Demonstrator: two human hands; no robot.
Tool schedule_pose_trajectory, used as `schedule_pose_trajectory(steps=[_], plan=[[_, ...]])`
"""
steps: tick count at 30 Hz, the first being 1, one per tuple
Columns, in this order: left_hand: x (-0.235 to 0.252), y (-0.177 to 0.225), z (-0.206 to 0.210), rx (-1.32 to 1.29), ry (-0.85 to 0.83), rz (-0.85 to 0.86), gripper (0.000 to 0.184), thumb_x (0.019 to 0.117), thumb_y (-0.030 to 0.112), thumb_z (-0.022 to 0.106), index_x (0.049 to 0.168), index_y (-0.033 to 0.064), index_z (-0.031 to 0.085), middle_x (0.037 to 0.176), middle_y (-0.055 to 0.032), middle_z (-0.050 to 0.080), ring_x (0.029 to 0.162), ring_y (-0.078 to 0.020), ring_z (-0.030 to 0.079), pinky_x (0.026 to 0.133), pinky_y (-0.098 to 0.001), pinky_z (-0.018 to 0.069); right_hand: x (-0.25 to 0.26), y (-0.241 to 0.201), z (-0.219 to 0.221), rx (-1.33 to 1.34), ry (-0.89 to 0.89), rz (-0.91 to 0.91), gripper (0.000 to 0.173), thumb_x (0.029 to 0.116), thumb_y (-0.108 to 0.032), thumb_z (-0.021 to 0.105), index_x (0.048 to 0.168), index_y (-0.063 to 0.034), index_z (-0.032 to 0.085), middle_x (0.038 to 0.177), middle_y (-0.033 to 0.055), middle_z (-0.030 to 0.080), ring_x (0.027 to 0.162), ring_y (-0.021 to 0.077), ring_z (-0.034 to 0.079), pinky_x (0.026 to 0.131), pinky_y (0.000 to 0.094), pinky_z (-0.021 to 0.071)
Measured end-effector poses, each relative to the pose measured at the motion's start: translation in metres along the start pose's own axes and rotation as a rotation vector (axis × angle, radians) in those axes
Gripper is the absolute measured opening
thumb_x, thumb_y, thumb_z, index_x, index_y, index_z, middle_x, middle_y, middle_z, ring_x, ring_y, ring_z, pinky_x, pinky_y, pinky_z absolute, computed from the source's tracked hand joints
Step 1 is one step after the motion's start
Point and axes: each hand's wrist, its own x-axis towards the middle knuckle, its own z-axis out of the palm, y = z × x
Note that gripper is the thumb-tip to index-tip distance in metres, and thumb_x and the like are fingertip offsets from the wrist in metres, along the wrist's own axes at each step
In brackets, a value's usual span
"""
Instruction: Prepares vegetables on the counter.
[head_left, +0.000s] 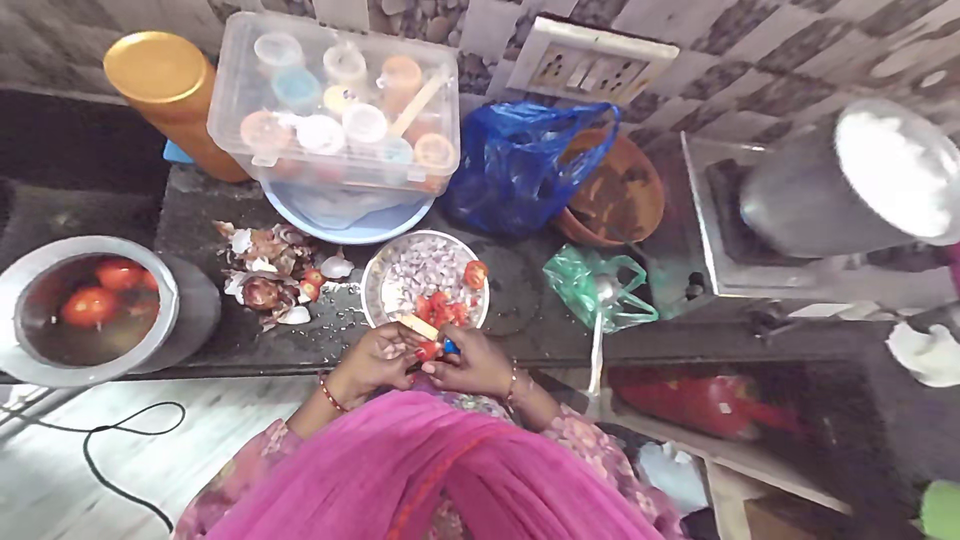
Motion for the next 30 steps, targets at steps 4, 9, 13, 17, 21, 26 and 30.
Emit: schedule_pose_trajectory(steps=[4, 9, 13, 17, 21, 26, 30], plan=[[0.000, 0.001, 0.002, -0.027, 0.003, -0.038, 0.032, 0.0753, -0.004, 0.074, 0.103, 0.0098, 0.068, 0.096, 0.0066, 0.074, 0.090, -0.0034, 0.069, 0.083, -0.0227, 0.0582, 0.001, -0.003, 0.004, -0.036, 0.022, -0.068, 0.047, 0.0954, -0.040, 0.064, 0.102, 0.0064, 0.065, 0.075, 0.0109, 0.065, 0.067, 0.0166, 0.062, 0.064, 0.0356, 0.0530], [-0.003, -0.003, 0.003, -0.196, -0.025, -0.062, 0.030, 0.0767, -0.002, 0.077, 0.102, 0.0137, 0.071, 0.096, 0.0046, 0.075, 0.086, -0.0039, 0.070, 0.076, -0.0215, 0.0587, 0.000, -0.004, 0.011, -0.104, 0.068, -0.079, 0.045, 0.0993, -0.039, 0.057, 0.100, 0.0050, 0.065, 0.073, 0.0119, 0.063, 0.065, 0.0220, 0.063, 0.061, 0.0424, 0.0530], [-0.004, -0.007, 0.000, -0.211, -0.078, -0.032, 0.032, 0.0781, 0.000, 0.078, 0.103, 0.0203, 0.074, 0.098, 0.0073, 0.075, 0.087, -0.0020, 0.070, 0.078, -0.0203, 0.0583, -0.001, -0.004, 0.018, -0.118, 0.082, -0.063, 0.046, 0.1014, -0.038, 0.053, 0.097, 0.0058, 0.066, 0.072, 0.0142, 0.065, 0.065, 0.0256, 0.065, 0.062, 0.0455, 0.0533], [-0.003, -0.014, -0.006, -0.207, -0.121, -0.017, 0.032, 0.0773, 0.008, 0.082, 0.104, 0.0244, 0.076, 0.098, 0.0084, 0.075, 0.085, -0.0015, 0.069, 0.076, -0.0199, 0.0583, -0.001, -0.007, 0.022, -0.083, 0.085, -0.030, 0.046, 0.1023, -0.036, 0.051, 0.091, 0.0063, 0.066, 0.070, 0.0155, 0.063, 0.065, 0.0274, 0.063, 0.062, 0.0477, 0.0516], [0.001, -0.018, -0.004, -0.204, -0.135, 0.003, 0.030, 0.0830, 0.006, 0.074, 0.101, 0.0292, 0.076, 0.095, 0.0124, 0.074, 0.076, 0.0038, 0.065, 0.066, -0.0142, 0.0546, -0.001, -0.008, 0.026, -0.108, 0.165, -0.056, 0.045, 0.1021, -0.032, 0.051, 0.084, 0.0059, 0.066, 0.067, 0.0163, 0.063, 0.063, 0.0287, 0.064, 0.060, 0.0483, 0.0514], [0.006, -0.014, 0.006, -0.329, 0.089, 0.080, 0.030, 0.0801, -0.002, 0.073, 0.106, 0.0141, 0.069, 0.099, 0.0005, 0.075, 0.085, -0.0081, 0.071, 0.078, -0.0255, 0.0599, 0.002, -0.006, 0.022, -0.257, 0.331, -0.015, 0.048, 0.1019, -0.038, 0.052, 0.086, 0.0028, 0.069, 0.068, 0.0142, 0.065, 0.063, 0.0282, 0.067, 0.058, 0.0483, 0.0530], [0.010, -0.008, -0.014, 0.197, 0.317, -0.008, 0.035, 0.0734, -0.006, 0.070, 0.107, 0.0001, 0.063, 0.095, -0.0025, 0.071, 0.081, -0.0059, 0.068, 0.074, -0.0230, 0.0588, 0.004, -0.010, 0.002, -0.524, 0.358, 0.121, 0.050, 0.1014, -0.045, 0.051, 0.085, -0.0010, 0.067, 0.070, 0.0146, 0.065, 0.065, 0.0340, 0.069, 0.055, 0.0531, 0.0507]])
